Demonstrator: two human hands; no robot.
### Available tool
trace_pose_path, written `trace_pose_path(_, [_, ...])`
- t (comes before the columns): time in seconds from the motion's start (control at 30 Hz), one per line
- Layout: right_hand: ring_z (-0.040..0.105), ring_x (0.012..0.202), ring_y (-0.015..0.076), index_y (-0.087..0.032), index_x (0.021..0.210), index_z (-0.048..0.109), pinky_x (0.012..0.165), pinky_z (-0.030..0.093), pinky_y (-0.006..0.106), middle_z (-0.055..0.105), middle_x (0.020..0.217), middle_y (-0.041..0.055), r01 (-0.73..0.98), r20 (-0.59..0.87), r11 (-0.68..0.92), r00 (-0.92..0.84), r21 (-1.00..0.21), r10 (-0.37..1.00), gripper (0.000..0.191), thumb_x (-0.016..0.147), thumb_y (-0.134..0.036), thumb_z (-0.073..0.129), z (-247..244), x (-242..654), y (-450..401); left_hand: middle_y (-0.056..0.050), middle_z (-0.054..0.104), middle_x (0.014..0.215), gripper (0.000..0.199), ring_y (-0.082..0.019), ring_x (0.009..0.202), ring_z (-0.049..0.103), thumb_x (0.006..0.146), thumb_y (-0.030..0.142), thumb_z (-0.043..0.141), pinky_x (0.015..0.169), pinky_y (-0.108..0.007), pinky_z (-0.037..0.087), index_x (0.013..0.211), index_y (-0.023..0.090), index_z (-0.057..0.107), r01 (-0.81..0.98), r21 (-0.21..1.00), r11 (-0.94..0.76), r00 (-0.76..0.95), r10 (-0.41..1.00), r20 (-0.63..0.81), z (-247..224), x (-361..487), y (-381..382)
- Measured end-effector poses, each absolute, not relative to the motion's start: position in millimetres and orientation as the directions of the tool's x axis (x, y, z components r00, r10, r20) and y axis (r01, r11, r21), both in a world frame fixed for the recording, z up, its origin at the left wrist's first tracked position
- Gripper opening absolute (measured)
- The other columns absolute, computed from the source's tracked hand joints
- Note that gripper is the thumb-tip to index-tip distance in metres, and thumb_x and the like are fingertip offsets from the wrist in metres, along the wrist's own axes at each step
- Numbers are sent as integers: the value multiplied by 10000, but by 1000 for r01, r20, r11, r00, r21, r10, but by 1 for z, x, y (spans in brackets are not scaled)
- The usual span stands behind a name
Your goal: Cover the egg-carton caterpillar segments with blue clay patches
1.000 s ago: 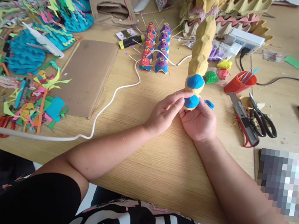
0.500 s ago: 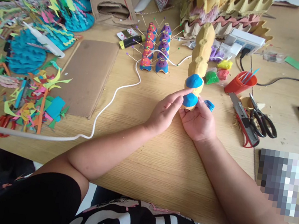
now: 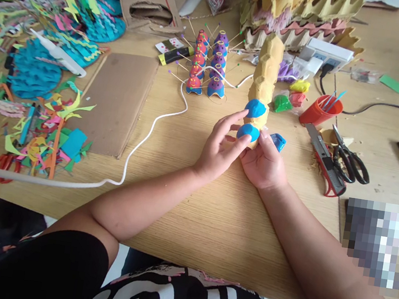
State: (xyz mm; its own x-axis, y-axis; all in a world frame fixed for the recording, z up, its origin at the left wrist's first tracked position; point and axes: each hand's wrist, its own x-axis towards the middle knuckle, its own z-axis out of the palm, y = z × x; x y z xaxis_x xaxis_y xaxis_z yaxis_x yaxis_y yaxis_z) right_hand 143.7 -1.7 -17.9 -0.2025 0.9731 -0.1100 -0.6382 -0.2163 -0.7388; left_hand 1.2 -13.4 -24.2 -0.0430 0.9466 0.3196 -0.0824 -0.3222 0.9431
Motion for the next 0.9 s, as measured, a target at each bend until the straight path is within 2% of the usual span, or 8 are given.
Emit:
trace_pose_path(0.1, [793, 1221, 231, -324, 992, 745, 1093, 693, 422, 854, 1080, -19, -600, -73, -199, -228, -775, 971, 235, 920, -495, 890, -20, 144, -2, -72, 706, 1523, 560, -259, 1367, 702, 994, 657, 792, 1111, -364, 619, 1460, 355, 722, -57, 912, -406, -50, 914, 403, -36, 2, -7])
trace_pose_path(0.2, [786, 1242, 253, -328, 1011, 758, 1121, 689, 453, 855, 1100, -12, -585, -38, -182, -250, -790, 967, 285, 903, -548, 904, -22, 144, -2, -64, 709, 1514, 429, -247, 1433, 682, 1059, 592, 735, 1184, -369, 596, 1405, 339, 745, -6, 864, -504, -36, 863, 503, -44, 0, -1])
trace_pose_path(0.37, [774, 1257, 265, -337, 1022, 749, 1111, 691, 475, 848, 1112, -8, -565, -38, -176, -248, -806, 968, 299, 912, -576, 890, -23, 144, -1, -71, 699, 1513, 408, -257, 1461, 661, 1067, 575, 730, 1114, -347, 626, 1392, 331, 760, 12, 866, -500, -31, 865, 500, -44, -1, -1])
trace_pose_path(0.43, [777, 1220, 259, -337, 1015, 744, 1096, 692, 468, 841, 1098, -8, -564, -38, -172, -241, -808, 970, 301, 911, -580, 889, -23, 145, 0, -75, 676, 1545, 474, -273, 1468, 645, 1041, 610, 754, 1082, -356, 633, 1432, 344, 734, 10, 882, -472, -29, 881, 472, -43, -1, -3])
trace_pose_path(0.53, [780, 1138, 254, -332, 1006, 742, 1070, 693, 466, 832, 1076, -7, -566, -44, -169, -228, -806, 973, 311, 899, -580, 896, -24, 145, 1, -84, 592, 1668, 738, -308, 1483, 625, 955, 671, 834, 1092, -403, 632, 1598, 406, 586, -40, 911, -411, -7, 912, 411, -45, -2, -4])
trace_pose_path(0.67, [778, 1059, 271, -318, 986, 734, 1037, 684, 487, 807, 989, 6, -544, -49, -171, -231, -821, 972, 354, 879, -616, 893, -23, 146, 2, -93, 481, 1780, 1014, -363, 1576, 552, 851, 627, 954, 1153, -459, 622, 1706, 462, 434, -40, 920, -391, 14, 920, 392, -49, -2, -4])
trace_pose_path(0.8, [751, 931, 251, -307, 977, 737, 979, 680, 474, 774, 930, 2, -538, -42, -172, -246, -825, 968, 395, 848, -638, 911, -23, 144, 1, -108, 424, 1823, 1048, -382, 1624, 504, 854, 544, 973, 1193, -493, 620, 1731, 450, 407, 16, 899, -438, 18, 899, 437, -49, 0, -5])
trace_pose_path(0.9, [733, 897, 230, -309, 967, 741, 979, 681, 461, 773, 944, -5, -559, -49, -177, -236, -810, 970, 402, 823, -623, 946, -22, 143, 0, -116, 440, 1801, 1007, -367, 1599, 537, 891, 485, 949, 1183, -483, 630, 1734, 434, 401, 45, 905, -423, -35, 905, 424, -49, 0, -6])
